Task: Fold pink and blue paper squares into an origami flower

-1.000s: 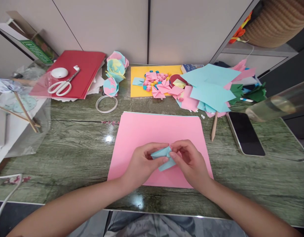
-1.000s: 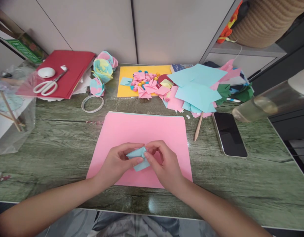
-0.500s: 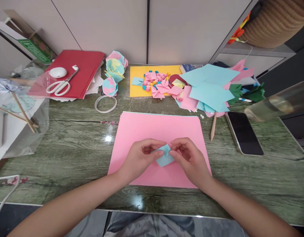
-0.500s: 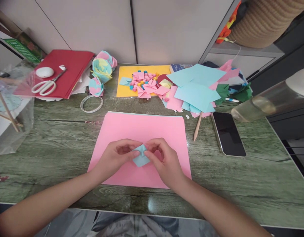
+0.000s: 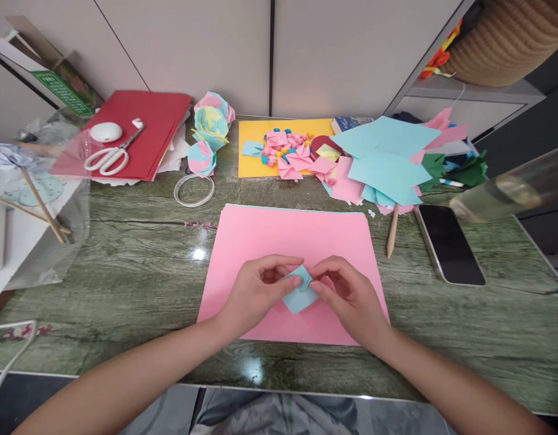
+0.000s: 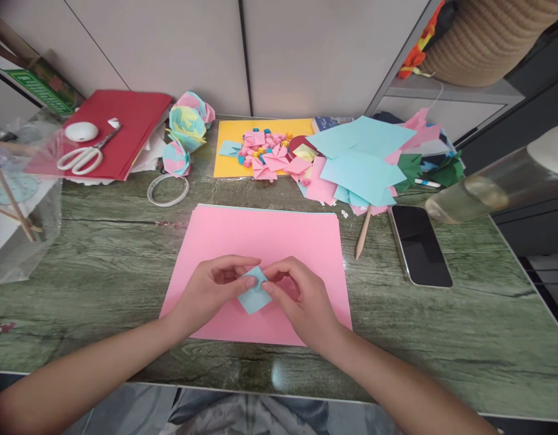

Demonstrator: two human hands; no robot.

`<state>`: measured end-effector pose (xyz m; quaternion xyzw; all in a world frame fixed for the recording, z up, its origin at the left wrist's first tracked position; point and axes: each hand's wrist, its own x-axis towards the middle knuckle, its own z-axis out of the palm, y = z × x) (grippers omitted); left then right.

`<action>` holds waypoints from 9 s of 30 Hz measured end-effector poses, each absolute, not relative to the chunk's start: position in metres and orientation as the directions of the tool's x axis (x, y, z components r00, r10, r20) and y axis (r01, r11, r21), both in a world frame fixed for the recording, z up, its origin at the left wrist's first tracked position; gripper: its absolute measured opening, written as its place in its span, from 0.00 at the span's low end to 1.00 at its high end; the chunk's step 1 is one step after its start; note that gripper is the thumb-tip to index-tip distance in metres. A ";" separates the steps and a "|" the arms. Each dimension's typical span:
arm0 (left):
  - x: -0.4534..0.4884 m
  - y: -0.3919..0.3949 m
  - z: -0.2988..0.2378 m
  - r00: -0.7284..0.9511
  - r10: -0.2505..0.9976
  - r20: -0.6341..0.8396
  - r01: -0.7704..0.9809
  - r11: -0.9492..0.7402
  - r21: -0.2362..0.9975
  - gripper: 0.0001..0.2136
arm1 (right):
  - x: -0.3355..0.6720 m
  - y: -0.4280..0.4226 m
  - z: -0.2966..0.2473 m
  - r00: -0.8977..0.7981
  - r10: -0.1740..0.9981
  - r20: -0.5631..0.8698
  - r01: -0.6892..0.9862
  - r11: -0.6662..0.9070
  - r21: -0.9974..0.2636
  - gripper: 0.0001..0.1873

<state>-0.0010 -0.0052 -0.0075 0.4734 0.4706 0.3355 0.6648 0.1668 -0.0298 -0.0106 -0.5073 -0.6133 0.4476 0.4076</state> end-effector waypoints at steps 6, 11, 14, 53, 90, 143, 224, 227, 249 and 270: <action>0.000 -0.005 -0.004 0.338 0.879 -0.336 0.009 0.354 0.935 0.08 | 0.168 -0.032 -0.009 -0.179 0.982 0.059 0.277 0.108 -0.955 0.03; -0.001 -0.006 -0.002 0.302 0.891 -0.338 -0.039 0.366 0.930 0.07 | 0.169 -0.034 -0.004 -0.219 0.971 0.097 0.320 0.166 -0.933 0.11; 0.000 -0.006 -0.003 0.279 0.900 -0.334 -0.040 0.358 0.933 0.07 | 0.170 -0.035 -0.003 -0.253 0.960 0.122 0.327 0.203 -0.923 0.15; -0.003 -0.005 -0.003 0.345 0.856 -0.385 -0.073 0.434 0.898 0.07 | 0.171 -0.034 -0.008 -0.279 0.938 0.205 0.327 0.293 -0.898 0.13; -0.006 -0.003 -0.002 0.323 0.872 -0.369 -0.178 0.439 0.881 0.06 | 0.179 -0.020 -0.001 -0.330 0.943 0.045 0.084 0.077 -0.993 0.05; -0.002 -0.009 -0.004 0.378 0.846 -0.375 -0.111 0.444 0.889 0.07 | 0.171 -0.028 -0.006 -0.280 0.960 -0.016 0.240 0.054 -0.969 0.05; 0.001 -0.009 0.002 0.247 0.895 -0.371 -0.021 0.387 0.922 0.06 | 0.168 -0.028 -0.004 -0.211 0.957 -0.198 0.293 -0.131 -0.947 0.08; 0.001 -0.010 0.002 0.249 0.893 -0.376 -0.017 0.392 0.920 0.06 | 0.168 -0.028 -0.004 -0.199 0.962 -0.187 0.313 -0.118 -0.943 0.09; 0.003 -0.012 0.004 0.250 0.906 -0.343 0.054 0.340 0.939 0.07 | 0.171 -0.030 -0.006 -0.262 0.953 -0.149 0.221 -0.091 -0.971 0.09; 0.003 -0.013 0.001 0.291 0.891 -0.348 0.021 0.357 0.934 0.06 | 0.171 -0.029 -0.006 -0.290 0.951 -0.111 0.140 -0.072 -0.988 0.10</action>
